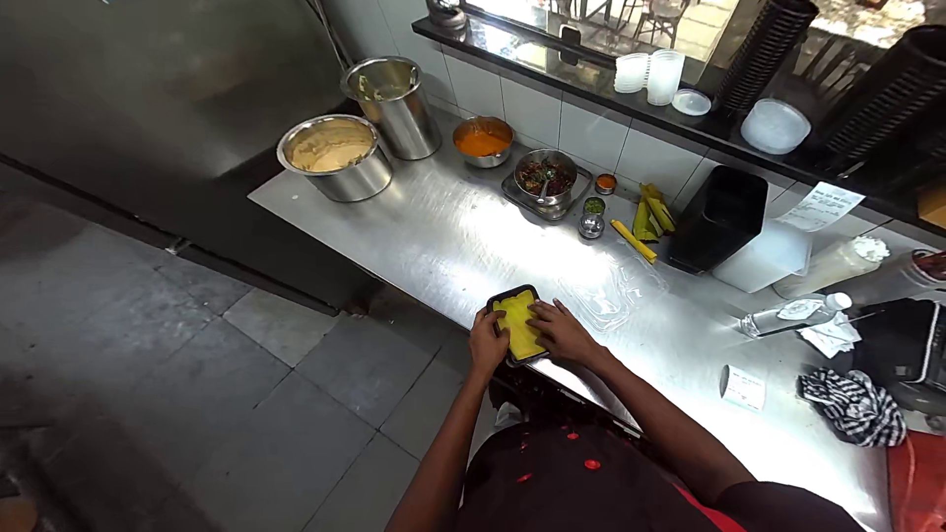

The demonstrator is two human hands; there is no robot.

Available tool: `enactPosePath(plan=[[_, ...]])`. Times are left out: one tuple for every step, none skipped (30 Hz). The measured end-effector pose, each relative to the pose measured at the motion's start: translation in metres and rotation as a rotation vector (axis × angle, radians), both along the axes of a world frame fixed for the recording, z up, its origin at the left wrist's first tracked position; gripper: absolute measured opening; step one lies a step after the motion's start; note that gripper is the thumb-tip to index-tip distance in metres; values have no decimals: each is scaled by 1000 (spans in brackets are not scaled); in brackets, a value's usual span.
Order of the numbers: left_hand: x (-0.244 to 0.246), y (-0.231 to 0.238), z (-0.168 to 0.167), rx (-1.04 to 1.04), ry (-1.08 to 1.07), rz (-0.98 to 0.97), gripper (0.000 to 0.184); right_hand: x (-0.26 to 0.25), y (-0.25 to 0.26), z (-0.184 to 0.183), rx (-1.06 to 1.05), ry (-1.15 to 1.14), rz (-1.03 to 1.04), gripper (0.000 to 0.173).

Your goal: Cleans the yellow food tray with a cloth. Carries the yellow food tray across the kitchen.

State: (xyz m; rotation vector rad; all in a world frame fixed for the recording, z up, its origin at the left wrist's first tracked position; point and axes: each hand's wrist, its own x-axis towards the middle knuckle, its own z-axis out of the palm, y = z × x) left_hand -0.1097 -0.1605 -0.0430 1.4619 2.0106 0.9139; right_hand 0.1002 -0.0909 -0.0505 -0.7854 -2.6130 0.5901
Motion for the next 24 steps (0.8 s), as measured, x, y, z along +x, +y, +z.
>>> enactPosePath(plan=[[-1, -1, 0, -42, -9, -32, 40, 3, -2, 0, -32, 34, -51, 42], [-1, -3, -2, -67, -12, -52, 49, 6, -4, -1, -65, 58, -95, 45], [-1, -4, -6, -74, -9, -61, 54, 7, -6, -1, -95, 70, -128, 47], [-1, -6, -9, -67, -9, -65, 59, 8, -9, -1, -115, 71, -160, 47], [0, -8, -12, -64, -8, -66, 64, 9, -13, -1, -124, 70, -190, 45], [2, -10, -14, -64, -5, -62, 68, 10, -16, 0, -123, 57, -220, 41], [5, -11, -15, -71, 1, -60, 71, 11, -20, 3, -120, 27, -254, 37], [9, -12, -15, -78, 9, -56, 75, 10, -24, 7, -118, -15, -293, 32], [12, -13, -15, -85, 20, -53, 78, 8, -28, 13, -114, -77, -336, 29], [15, -13, -15, -92, 30, -51, 81, 5, -32, 20, -105, -153, -379, 27], [16, -13, -15, -100, 39, -50, 83, 2, -37, 26, -87, -221, -418, 28], [18, -13, -14, -117, 48, -49, 85, -2, -41, 29, -73, -288, -454, 33], [20, -12, -14, -134, 65, -47, 87, -8, -43, 33, -98, -381, -482, 41], [22, -11, -15, -142, 94, -41, 88, -12, -44, 34, -110, -435, -503, 47], [25, -11, -15, -149, 134, -29, 88, -14, -47, 33, -95, -443, -516, 50], [29, -12, -15, -157, 190, -13, 89, -13, -53, 32, -51, -399, -524, 50], [35, -14, -12, -161, 266, 0, 89, -12, -58, 37, -38, -343, -522, 48], [42, -17, -9, -147, 359, 14, 88, -11, -60, 41, -42, -293, -522, 45], [47, -20, -7, -109, 448, 18, 87, -12, -60, 44, -56, -248, -531, 40], [50, -21, -7, -50, 516, 4, 84, -13, -59, 47, -66, -211, -546, 36], [52, -21, -8, 9, 559, -24, 78, -16, -58, 50, -67, -179, -559, 31], [54, -22, -9, 47, 586, -64, 68, -18, -58, 52, -51, -149, -565, 28], [57, -22, -9, 56, 589, -113, 55, -21, -59, 55, -36, -133, -564, 24], [58, -22, -8, 47, 581, -165, 40, -23, -60, 58, -36, -129, -558, 20]])
